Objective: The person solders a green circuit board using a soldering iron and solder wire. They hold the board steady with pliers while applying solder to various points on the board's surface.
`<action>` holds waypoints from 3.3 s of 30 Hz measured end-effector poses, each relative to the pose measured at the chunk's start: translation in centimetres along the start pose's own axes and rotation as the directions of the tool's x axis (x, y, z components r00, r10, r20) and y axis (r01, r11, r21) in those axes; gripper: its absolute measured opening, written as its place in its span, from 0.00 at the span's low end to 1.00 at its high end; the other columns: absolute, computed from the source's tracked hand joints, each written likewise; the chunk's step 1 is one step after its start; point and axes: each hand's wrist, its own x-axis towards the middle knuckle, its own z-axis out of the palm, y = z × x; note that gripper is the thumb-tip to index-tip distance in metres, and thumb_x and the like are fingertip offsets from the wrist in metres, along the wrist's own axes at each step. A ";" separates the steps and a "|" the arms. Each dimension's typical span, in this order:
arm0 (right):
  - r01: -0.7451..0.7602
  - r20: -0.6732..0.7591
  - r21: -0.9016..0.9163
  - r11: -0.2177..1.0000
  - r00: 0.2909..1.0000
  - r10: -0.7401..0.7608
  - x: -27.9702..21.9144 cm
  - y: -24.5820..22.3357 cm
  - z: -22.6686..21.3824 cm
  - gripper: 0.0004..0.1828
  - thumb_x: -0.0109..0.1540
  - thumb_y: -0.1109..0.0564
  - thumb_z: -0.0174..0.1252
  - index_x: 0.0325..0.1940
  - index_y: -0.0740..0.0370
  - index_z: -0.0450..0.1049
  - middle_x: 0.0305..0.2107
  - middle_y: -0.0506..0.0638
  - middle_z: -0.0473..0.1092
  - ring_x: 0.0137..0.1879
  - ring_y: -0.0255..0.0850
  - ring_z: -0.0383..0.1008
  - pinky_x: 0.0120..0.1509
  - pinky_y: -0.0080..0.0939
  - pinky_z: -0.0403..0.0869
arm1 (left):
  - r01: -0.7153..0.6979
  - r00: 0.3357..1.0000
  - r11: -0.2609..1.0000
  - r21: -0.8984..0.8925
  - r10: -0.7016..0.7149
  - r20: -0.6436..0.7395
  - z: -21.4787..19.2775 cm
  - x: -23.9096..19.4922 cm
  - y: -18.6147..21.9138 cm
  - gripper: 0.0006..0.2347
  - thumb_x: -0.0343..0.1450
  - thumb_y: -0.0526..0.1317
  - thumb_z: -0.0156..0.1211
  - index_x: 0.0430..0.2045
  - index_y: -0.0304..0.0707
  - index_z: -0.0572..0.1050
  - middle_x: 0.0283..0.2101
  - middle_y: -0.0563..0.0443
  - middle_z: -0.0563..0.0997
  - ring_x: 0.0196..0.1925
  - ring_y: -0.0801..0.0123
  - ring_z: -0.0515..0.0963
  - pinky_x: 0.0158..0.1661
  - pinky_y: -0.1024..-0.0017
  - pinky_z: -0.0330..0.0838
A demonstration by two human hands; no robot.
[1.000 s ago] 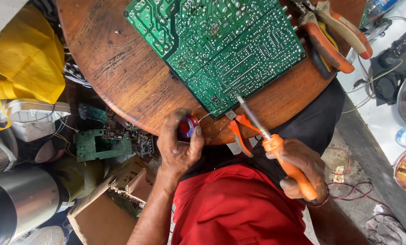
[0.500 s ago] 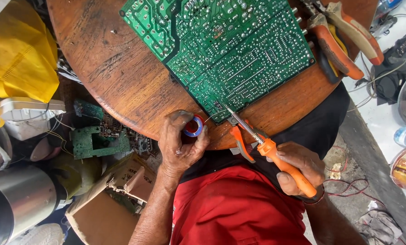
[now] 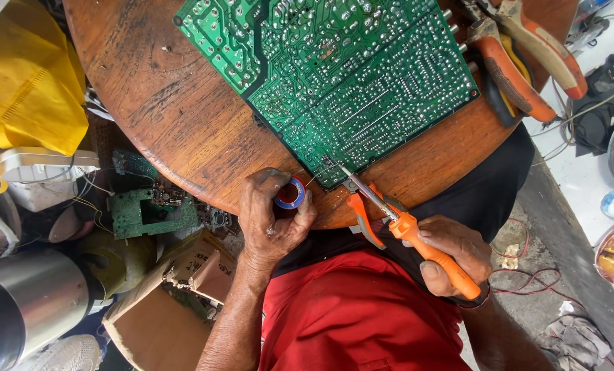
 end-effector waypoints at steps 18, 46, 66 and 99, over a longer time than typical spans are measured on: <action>0.020 -0.050 -0.038 0.999 0.998 -0.022 1.2 0.2 1.2 0.21 0.60 0.54 0.54 0.40 0.83 0.73 0.28 0.67 0.76 0.32 0.51 0.83 0.40 0.46 0.84 | -0.073 0.991 0.997 -0.038 0.068 -0.116 0.8 0.4 -0.8 0.13 0.67 0.38 0.70 0.39 0.32 0.75 0.35 0.40 0.77 0.38 0.47 0.83 0.40 0.58 0.80; -0.063 0.192 -0.575 0.816 0.959 0.209 38.1 9.1 -3.3 0.20 0.74 0.48 0.55 0.65 0.59 0.64 0.50 0.65 0.71 0.41 0.56 0.77 0.41 0.61 0.77 | -0.032 0.990 0.993 0.113 0.046 -0.130 1.1 -0.6 -0.4 0.16 0.68 0.39 0.67 0.45 0.33 0.71 0.42 0.39 0.78 0.43 0.53 0.79 0.42 0.64 0.75; -0.360 -0.182 0.236 0.903 0.896 0.405 32.4 2.2 -5.1 0.06 0.72 0.59 0.54 0.52 0.63 0.71 0.47 0.65 0.76 0.42 0.41 0.81 0.48 0.34 0.85 | -0.011 0.991 0.997 0.080 0.022 -0.129 0.9 -0.5 -0.4 0.16 0.68 0.39 0.68 0.44 0.33 0.71 0.42 0.40 0.78 0.43 0.51 0.79 0.43 0.61 0.76; 0.004 -0.078 -0.114 0.993 0.997 -0.013 2.6 -1.3 1.0 0.16 0.58 0.55 0.63 0.38 0.75 0.78 0.29 0.62 0.76 0.31 0.50 0.81 0.37 0.46 0.82 | -0.093 0.982 0.995 0.030 0.097 -0.165 1.2 -0.4 -0.9 0.14 0.66 0.40 0.71 0.38 0.32 0.75 0.35 0.40 0.78 0.38 0.47 0.83 0.38 0.58 0.80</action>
